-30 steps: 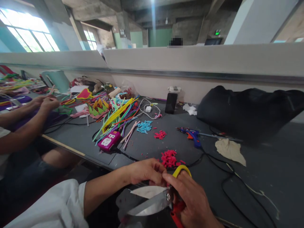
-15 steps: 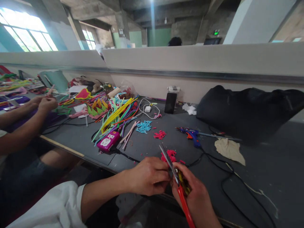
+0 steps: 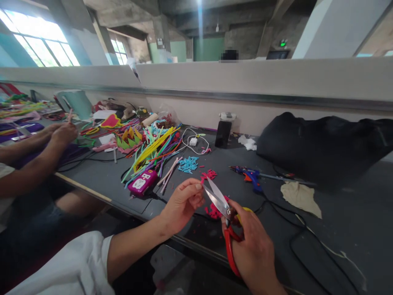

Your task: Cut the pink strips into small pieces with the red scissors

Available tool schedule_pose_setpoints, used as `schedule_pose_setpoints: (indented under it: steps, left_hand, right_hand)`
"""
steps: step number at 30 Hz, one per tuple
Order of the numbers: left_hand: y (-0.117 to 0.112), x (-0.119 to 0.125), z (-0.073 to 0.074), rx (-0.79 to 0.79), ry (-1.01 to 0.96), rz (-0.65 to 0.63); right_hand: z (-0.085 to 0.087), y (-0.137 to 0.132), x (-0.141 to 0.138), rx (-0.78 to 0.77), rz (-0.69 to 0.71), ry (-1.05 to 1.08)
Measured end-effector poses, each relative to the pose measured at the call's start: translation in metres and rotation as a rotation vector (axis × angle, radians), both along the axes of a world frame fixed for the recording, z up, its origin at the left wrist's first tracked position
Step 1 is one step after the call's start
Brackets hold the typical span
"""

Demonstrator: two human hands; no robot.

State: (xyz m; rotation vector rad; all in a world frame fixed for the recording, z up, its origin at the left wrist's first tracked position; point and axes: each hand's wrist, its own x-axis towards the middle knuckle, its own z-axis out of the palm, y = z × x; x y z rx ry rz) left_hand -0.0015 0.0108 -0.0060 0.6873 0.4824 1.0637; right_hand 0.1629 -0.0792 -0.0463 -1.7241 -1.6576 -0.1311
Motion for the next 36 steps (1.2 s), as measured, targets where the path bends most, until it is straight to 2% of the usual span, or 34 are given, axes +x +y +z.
schedule_pose_setpoints:
  steps: [6, 20, 31, 36]
  left_hand:
    - [0.002, -0.002, 0.001, -0.04, -0.064, 0.037]
    - [-0.005, -0.001, 0.005, 0.045, 0.11, 0.097]
    - [0.008, -0.009, 0.006, 0.175, 0.25, 0.073]
    - [0.004, -0.006, 0.004, 0.154, 0.181, 0.102]
  right_hand:
    - [-0.004, 0.008, -0.007, -0.114, -0.029, -0.031]
    - [0.004, 0.007, -0.007, -0.039, -0.015, -0.131]
    - [-0.002, 0.008, 0.0, -0.036, 0.005, -0.185]
    - [-0.002, 0.006, -0.002, -0.065, -0.004, -0.179]
